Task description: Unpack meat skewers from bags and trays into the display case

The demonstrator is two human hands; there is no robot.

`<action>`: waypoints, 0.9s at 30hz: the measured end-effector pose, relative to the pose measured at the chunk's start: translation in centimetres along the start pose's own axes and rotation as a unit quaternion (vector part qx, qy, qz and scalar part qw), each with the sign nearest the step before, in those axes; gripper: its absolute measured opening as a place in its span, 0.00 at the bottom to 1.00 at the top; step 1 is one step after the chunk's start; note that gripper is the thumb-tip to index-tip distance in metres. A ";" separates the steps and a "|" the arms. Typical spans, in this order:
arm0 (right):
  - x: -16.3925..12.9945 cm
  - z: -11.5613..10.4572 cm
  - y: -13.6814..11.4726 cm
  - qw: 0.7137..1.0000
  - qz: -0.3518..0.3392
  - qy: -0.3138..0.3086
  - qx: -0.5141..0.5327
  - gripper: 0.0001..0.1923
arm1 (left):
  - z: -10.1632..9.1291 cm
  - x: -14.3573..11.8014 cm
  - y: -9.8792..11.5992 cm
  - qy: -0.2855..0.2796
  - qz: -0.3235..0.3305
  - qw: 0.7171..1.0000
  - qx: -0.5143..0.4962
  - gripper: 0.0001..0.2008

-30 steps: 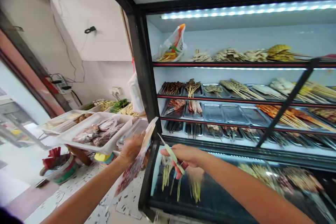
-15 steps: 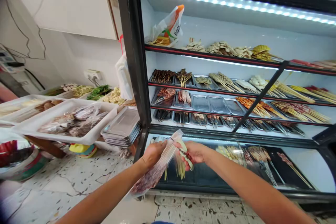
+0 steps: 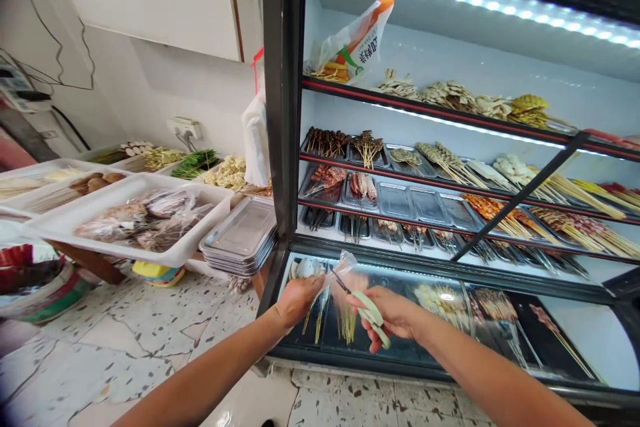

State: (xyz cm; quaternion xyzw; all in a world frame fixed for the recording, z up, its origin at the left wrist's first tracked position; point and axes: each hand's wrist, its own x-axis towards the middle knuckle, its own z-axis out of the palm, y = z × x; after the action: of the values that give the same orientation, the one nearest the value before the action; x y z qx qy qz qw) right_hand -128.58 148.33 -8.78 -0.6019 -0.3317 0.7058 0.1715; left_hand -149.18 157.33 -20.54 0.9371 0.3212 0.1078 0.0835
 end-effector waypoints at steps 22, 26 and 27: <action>-0.7 1.2 -0.5 0.992 0.009 0.063 -0.110 0.22 | -0.4 -0.8 0.0 -0.061 0.003 0.997 0.046 0.22; -0.5 1.0 -0.4 0.996 0.017 0.025 -0.079 0.23 | -0.3 -1.5 0.1 -0.058 0.014 0.997 0.049 0.22; -0.4 1.0 -0.4 0.997 0.021 0.020 -0.070 0.23 | -0.4 -1.7 0.2 -0.059 0.015 0.997 0.043 0.23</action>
State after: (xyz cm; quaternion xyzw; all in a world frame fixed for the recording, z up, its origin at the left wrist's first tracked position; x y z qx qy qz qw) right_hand -129.50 148.09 -8.12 -0.6332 -0.3644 0.6721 0.1204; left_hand -150.43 156.18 -20.39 0.9493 0.3060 0.0394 0.0605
